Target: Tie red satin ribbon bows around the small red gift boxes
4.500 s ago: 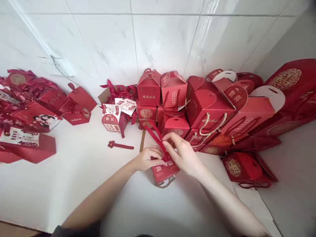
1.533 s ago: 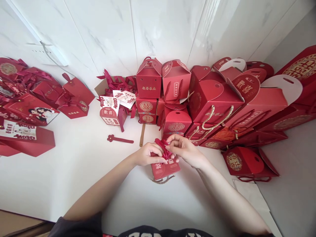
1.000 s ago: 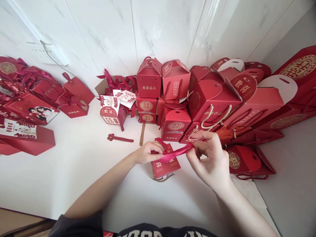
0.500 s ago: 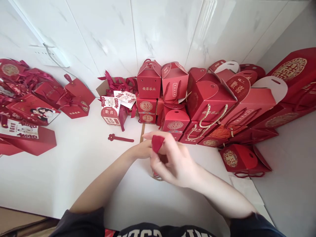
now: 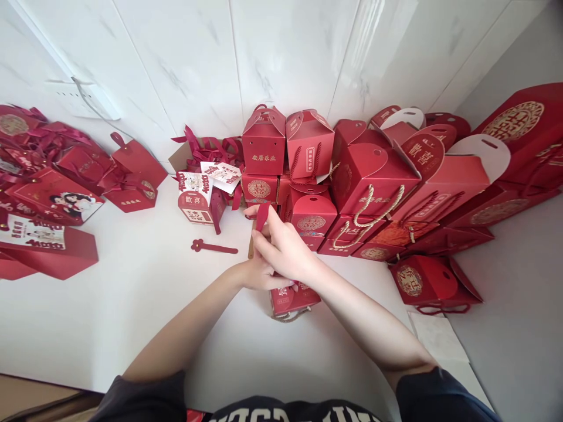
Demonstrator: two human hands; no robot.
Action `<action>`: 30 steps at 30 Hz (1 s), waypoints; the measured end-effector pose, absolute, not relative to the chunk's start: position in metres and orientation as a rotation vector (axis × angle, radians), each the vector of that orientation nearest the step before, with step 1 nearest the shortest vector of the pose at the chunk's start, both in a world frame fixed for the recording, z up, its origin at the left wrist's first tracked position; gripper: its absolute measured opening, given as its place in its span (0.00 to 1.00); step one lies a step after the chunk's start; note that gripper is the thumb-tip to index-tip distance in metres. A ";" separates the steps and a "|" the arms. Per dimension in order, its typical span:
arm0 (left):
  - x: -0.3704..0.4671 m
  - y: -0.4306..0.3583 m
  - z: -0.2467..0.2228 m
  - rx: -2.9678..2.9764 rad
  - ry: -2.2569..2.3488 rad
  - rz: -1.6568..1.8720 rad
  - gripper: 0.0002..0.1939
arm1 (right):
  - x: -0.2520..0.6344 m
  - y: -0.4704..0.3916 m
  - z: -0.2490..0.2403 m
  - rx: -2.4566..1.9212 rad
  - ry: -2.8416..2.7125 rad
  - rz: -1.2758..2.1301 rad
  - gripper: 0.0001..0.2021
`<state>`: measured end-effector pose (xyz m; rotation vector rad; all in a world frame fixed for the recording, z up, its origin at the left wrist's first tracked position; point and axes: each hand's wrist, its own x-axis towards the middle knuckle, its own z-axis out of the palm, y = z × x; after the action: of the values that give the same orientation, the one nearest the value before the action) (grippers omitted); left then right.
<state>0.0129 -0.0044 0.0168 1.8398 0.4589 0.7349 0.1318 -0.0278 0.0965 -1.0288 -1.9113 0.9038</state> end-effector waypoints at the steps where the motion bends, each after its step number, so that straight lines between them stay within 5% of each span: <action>1: 0.006 -0.004 0.017 1.895 0.443 0.594 0.10 | 0.132 -0.025 0.095 -1.035 -1.915 0.921 0.18; 4: -0.002 -0.003 0.019 1.963 0.433 0.268 0.10 | 0.133 -0.021 0.091 -1.022 -1.946 0.989 0.18; 10: 0.006 -0.003 0.029 1.855 0.467 0.282 0.18 | 0.163 -0.032 0.093 -1.002 -2.090 0.904 0.08; 17: 0.006 -0.005 0.035 1.859 0.485 0.246 0.22 | 0.205 -0.051 0.073 -1.592 -2.224 0.599 0.17; 24: 0.007 -0.003 0.033 1.905 0.459 0.266 0.22 | 0.210 -0.047 0.058 -1.443 -2.034 0.921 0.11; 30: 0.007 0.000 0.031 1.795 0.372 0.309 0.21 | 0.215 -0.039 0.042 -1.062 -1.307 1.753 0.11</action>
<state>0.0074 0.0000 0.0312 1.7954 0.3721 0.3094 0.2155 -0.0389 0.0418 -1.0621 -1.3067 1.7533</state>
